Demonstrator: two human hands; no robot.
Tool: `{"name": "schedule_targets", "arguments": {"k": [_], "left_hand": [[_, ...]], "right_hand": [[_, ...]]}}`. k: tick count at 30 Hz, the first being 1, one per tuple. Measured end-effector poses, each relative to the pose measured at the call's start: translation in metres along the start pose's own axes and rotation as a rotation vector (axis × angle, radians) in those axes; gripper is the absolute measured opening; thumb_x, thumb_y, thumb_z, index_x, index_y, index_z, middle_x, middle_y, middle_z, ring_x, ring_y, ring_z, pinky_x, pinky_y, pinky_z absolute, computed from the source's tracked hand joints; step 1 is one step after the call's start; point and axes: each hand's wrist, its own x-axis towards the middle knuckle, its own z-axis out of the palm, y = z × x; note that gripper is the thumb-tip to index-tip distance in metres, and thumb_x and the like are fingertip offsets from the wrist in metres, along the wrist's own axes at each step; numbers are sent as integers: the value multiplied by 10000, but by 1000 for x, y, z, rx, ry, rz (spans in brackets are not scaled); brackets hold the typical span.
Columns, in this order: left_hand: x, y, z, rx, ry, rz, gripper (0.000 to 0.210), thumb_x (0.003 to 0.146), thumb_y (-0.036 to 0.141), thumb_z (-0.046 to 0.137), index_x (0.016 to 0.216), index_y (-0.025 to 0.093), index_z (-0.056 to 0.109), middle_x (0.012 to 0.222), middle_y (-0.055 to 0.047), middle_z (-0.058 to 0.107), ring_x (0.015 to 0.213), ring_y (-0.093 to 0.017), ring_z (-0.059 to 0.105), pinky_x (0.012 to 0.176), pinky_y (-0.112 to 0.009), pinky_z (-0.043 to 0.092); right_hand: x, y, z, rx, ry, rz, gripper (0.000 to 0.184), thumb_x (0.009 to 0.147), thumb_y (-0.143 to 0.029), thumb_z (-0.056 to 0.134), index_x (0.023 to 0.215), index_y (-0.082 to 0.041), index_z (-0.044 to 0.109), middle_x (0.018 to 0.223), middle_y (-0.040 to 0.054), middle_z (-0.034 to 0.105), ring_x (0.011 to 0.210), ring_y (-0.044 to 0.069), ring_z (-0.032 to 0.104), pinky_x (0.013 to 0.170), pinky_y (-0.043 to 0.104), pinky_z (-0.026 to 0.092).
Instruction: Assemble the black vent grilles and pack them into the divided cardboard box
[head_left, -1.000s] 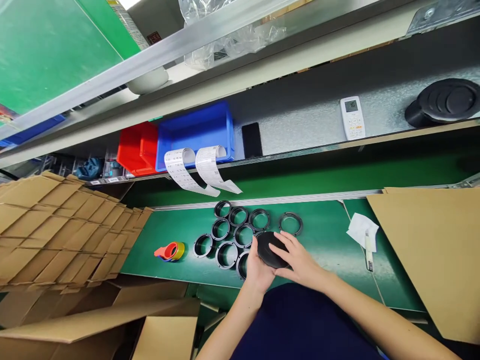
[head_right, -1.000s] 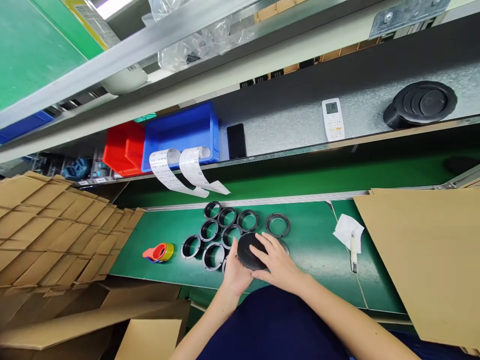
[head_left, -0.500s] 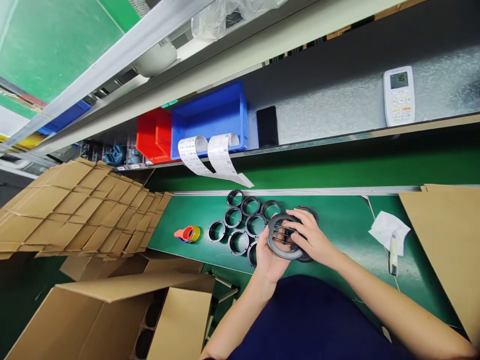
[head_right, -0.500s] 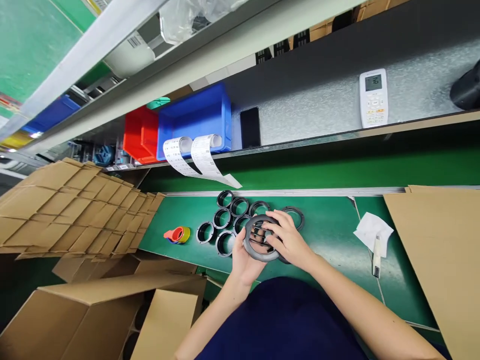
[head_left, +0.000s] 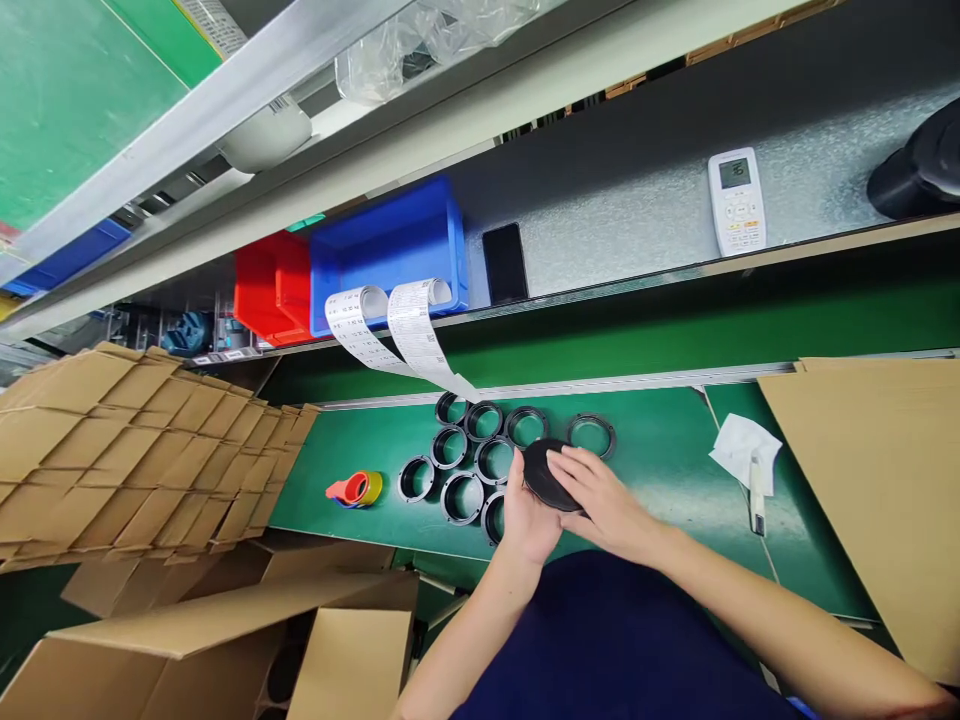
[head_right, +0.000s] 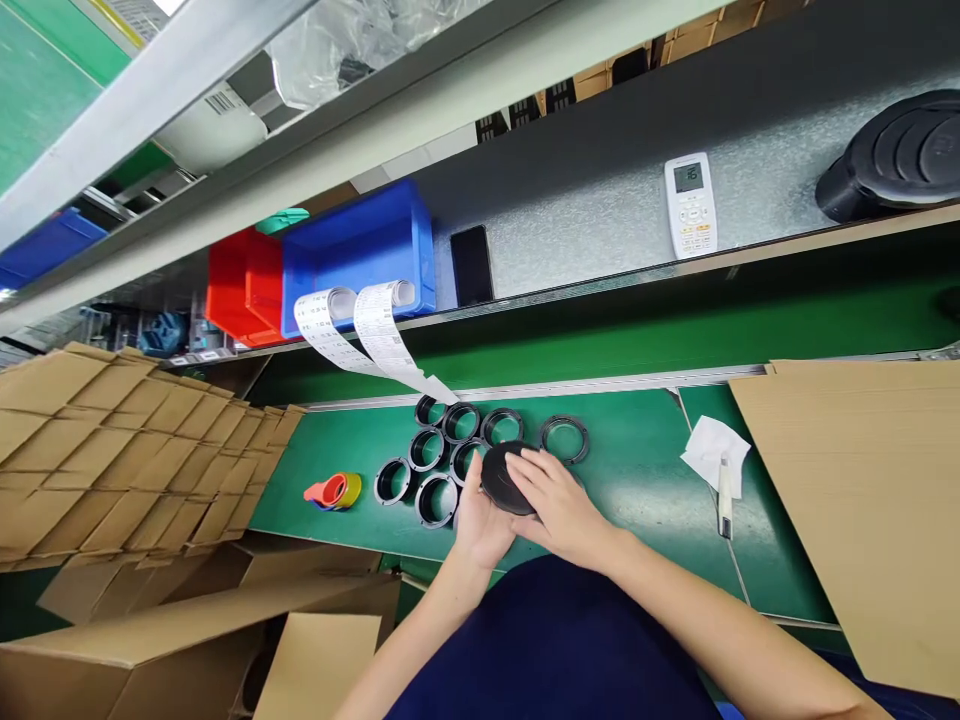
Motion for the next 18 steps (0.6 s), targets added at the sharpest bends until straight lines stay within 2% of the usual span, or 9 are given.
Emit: {"name": "schedule_targets", "arguments": {"k": [3, 5, 7, 8, 10, 11, 13, 15, 18], "left_hand": [[13, -11, -26, 69, 102, -86, 415, 961, 502, 545, 1021, 120, 696, 1001, -97, 726, 1025, -248, 662, 994, -344, 496], [19, -17, -37, 114, 95, -146, 439, 952, 505, 544, 1069, 104, 678, 1055, -133, 713, 1098, -292, 638, 1042, -404, 471], [23, -20, -42, 158, 77, -200, 518, 956, 564, 494, 1198, 125, 625, 1215, -164, 658, 1212, -352, 573, 1101, -531, 404], [25, -19, -43, 188, 102, -209, 558, 958, 604, 456, 1279, 164, 574, 1305, -165, 610, 1264, -376, 530, 1112, -610, 356], [27, -15, -47, 282, 213, -182, 583, 960, 642, 415, 1399, 260, 453, 1465, -141, 477, 1370, -383, 418, 1111, -702, 282], [27, -12, -51, 331, 273, -149, 555, 969, 612, 426, 1420, 288, 418, 1517, -123, 415, 1407, -360, 370, 1123, -693, 274], [27, -6, -62, 381, 338, -87, 479, 989, 499, 464, 1403, 260, 432, 1536, -120, 381, 1419, -305, 362, 1152, -581, 317], [24, -1, -75, 355, 328, -93, 423, 988, 426, 481, 1336, 185, 492, 1468, -156, 457, 1341, -285, 465, 1128, -467, 386], [18, 1, -97, 308, 362, -98, 367, 955, 370, 525, 1238, 137, 546, 1344, -173, 556, 1176, -262, 593, 1048, -397, 464]], "right_hand": [[-14, 12, 18, -14, -217, 113, 727, 939, -561, 585, 1552, -250, 351, 1646, 114, 121, 1500, 350, 87, 1192, 585, 234], [-16, 22, 24, 51, -326, 209, 930, 833, -555, 708, 1589, -297, 231, 1654, 108, 39, 1502, 360, 82, 1179, 580, 256], [-9, 36, 25, 109, -394, 262, 1103, 733, -527, 785, 1603, -310, 141, 1635, 112, 121, 1483, 340, 169, 1169, 531, 299], [-4, 45, 25, 96, -385, 284, 1121, 711, -513, 795, 1602, -299, 150, 1609, 118, 189, 1463, 331, 220, 1165, 506, 314], [11, 68, 25, -56, -281, 361, 1080, 709, -503, 785, 1593, -249, 219, 1557, 150, 264, 1424, 345, 271, 1161, 495, 307], [18, 81, 25, -179, -214, 414, 1061, 716, -506, 775, 1587, -214, 243, 1545, 179, 264, 1414, 368, 269, 1160, 510, 289], [31, 108, 28, -418, -135, 493, 1040, 737, -522, 753, 1580, -164, 259, 1542, 228, 242, 1409, 413, 244, 1158, 551, 237], [39, 131, 34, -561, -164, 499, 1028, 759, -551, 724, 1582, -162, 246, 1546, 241, 243, 1411, 428, 235, 1158, 578, 187], [40, 153, 49, -669, -243, 471, 1016, 789, -591, 676, 1589, -166, 214, 1554, 240, 262, 1420, 423, 233, 1165, 600, 97]]}}
